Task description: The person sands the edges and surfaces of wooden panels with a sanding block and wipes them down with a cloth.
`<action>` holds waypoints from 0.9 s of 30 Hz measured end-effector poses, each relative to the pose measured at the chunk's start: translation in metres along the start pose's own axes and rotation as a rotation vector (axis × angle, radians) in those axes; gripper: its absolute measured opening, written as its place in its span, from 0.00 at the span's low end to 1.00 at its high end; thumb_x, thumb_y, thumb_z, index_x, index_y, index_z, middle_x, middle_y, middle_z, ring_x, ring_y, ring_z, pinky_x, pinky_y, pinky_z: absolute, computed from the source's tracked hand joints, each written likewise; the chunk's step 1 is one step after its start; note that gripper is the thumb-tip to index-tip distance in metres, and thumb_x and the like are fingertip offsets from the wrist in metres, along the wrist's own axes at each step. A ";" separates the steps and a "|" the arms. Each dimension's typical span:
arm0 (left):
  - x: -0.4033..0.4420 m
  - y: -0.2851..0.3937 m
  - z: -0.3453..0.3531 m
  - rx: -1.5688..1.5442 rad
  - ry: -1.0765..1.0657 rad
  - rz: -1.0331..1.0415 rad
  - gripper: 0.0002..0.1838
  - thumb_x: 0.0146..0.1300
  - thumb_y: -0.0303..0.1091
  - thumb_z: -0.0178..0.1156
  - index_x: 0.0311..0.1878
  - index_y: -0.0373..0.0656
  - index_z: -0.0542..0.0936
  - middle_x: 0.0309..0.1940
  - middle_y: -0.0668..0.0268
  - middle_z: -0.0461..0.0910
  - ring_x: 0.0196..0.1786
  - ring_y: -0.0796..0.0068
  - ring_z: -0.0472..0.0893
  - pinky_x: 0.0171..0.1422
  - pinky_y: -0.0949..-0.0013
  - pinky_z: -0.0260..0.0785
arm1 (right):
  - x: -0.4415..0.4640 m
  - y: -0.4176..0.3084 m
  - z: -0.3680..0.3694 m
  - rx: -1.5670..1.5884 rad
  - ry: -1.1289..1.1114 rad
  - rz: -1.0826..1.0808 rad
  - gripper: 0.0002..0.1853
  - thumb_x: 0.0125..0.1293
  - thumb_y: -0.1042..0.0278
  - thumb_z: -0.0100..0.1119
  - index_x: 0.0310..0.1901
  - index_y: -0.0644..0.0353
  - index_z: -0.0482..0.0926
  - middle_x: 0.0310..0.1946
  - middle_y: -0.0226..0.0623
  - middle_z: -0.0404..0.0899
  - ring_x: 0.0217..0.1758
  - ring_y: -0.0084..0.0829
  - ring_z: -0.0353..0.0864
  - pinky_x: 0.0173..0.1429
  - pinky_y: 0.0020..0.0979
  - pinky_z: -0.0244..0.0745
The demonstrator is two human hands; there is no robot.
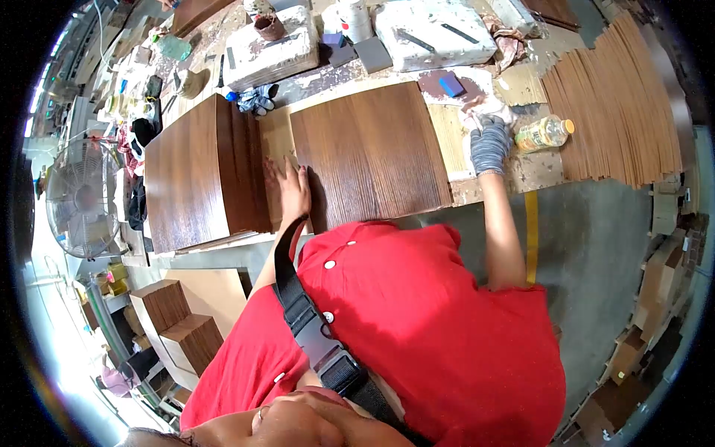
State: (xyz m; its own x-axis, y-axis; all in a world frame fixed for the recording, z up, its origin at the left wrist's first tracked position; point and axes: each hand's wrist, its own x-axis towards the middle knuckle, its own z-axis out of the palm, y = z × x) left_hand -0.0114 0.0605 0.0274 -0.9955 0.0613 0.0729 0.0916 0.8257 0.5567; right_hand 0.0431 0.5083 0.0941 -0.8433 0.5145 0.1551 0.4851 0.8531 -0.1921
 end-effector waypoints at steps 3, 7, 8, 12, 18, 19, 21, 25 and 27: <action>0.019 0.004 -0.011 -0.030 -0.002 -0.005 0.27 0.76 0.42 0.47 0.68 0.29 0.69 0.76 0.34 0.50 0.81 0.41 0.48 0.83 0.42 0.28 | 0.007 -0.005 -0.002 -0.098 -0.005 0.003 0.25 0.60 0.59 0.66 0.59 0.56 0.80 0.59 0.44 0.76 0.64 0.46 0.73 0.71 0.45 0.64; 0.050 0.010 -0.004 -0.176 0.026 -0.086 0.26 0.76 0.43 0.48 0.65 0.30 0.73 0.75 0.36 0.55 0.79 0.44 0.55 0.82 0.39 0.32 | 0.008 -0.034 0.000 0.239 0.104 -0.139 0.25 0.62 0.59 0.67 0.59 0.61 0.79 0.57 0.50 0.77 0.65 0.47 0.73 0.72 0.46 0.62; 0.054 0.016 -0.002 -0.181 0.022 -0.080 0.26 0.76 0.43 0.48 0.65 0.30 0.73 0.75 0.36 0.55 0.79 0.44 0.55 0.82 0.39 0.32 | 0.008 -0.034 0.026 0.423 0.097 -0.175 0.25 0.62 0.60 0.67 0.58 0.63 0.78 0.56 0.52 0.78 0.64 0.47 0.74 0.71 0.45 0.64; 0.065 0.031 0.008 0.010 -0.008 -0.150 0.28 0.74 0.44 0.49 0.65 0.28 0.72 0.75 0.37 0.54 0.78 0.43 0.55 0.82 0.49 0.44 | 0.003 -0.056 0.095 0.768 -0.278 0.080 0.25 0.62 0.58 0.70 0.55 0.68 0.80 0.50 0.54 0.81 0.56 0.49 0.79 0.63 0.43 0.74; 0.071 0.026 0.028 -0.145 0.076 -0.182 0.28 0.71 0.41 0.50 0.64 0.24 0.71 0.75 0.38 0.55 0.77 0.42 0.58 0.79 0.54 0.53 | 0.012 -0.076 0.093 0.518 -0.208 0.106 0.27 0.62 0.53 0.68 0.53 0.69 0.81 0.47 0.57 0.83 0.53 0.52 0.81 0.61 0.45 0.75; 0.074 0.025 0.028 -0.190 0.072 -0.200 0.28 0.71 0.40 0.49 0.63 0.23 0.71 0.75 0.38 0.55 0.77 0.42 0.58 0.78 0.54 0.54 | 0.016 -0.076 0.095 0.530 -0.234 0.131 0.27 0.63 0.51 0.67 0.52 0.69 0.82 0.46 0.56 0.83 0.53 0.52 0.81 0.60 0.45 0.75; 0.079 0.021 0.030 -0.275 0.086 -0.210 0.26 0.69 0.37 0.49 0.61 0.23 0.72 0.74 0.37 0.56 0.76 0.42 0.59 0.78 0.55 0.53 | 0.028 -0.077 0.098 0.552 -0.331 0.164 0.28 0.64 0.47 0.64 0.49 0.69 0.82 0.44 0.55 0.85 0.51 0.51 0.82 0.58 0.44 0.75; 0.080 0.016 0.032 -0.274 0.149 -0.190 0.24 0.69 0.36 0.50 0.59 0.24 0.73 0.71 0.39 0.61 0.73 0.43 0.64 0.77 0.56 0.54 | 0.038 -0.072 0.101 0.632 -0.469 0.228 0.34 0.65 0.38 0.61 0.49 0.71 0.81 0.46 0.58 0.84 0.51 0.54 0.83 0.57 0.45 0.76; 0.079 0.019 0.028 -0.481 0.167 -0.222 0.22 0.70 0.37 0.51 0.57 0.26 0.73 0.65 0.43 0.69 0.66 0.50 0.71 0.73 0.59 0.58 | 0.035 -0.073 0.106 0.640 -0.399 0.231 0.36 0.66 0.36 0.59 0.49 0.71 0.81 0.45 0.59 0.84 0.51 0.54 0.83 0.57 0.45 0.76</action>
State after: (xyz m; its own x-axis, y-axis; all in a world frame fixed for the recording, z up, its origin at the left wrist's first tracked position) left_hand -0.0891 0.0971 0.0208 -0.9782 -0.2067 0.0191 -0.0792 0.4570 0.8859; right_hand -0.0460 0.4552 0.0109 -0.8157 0.4992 -0.2923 0.5325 0.4504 -0.7167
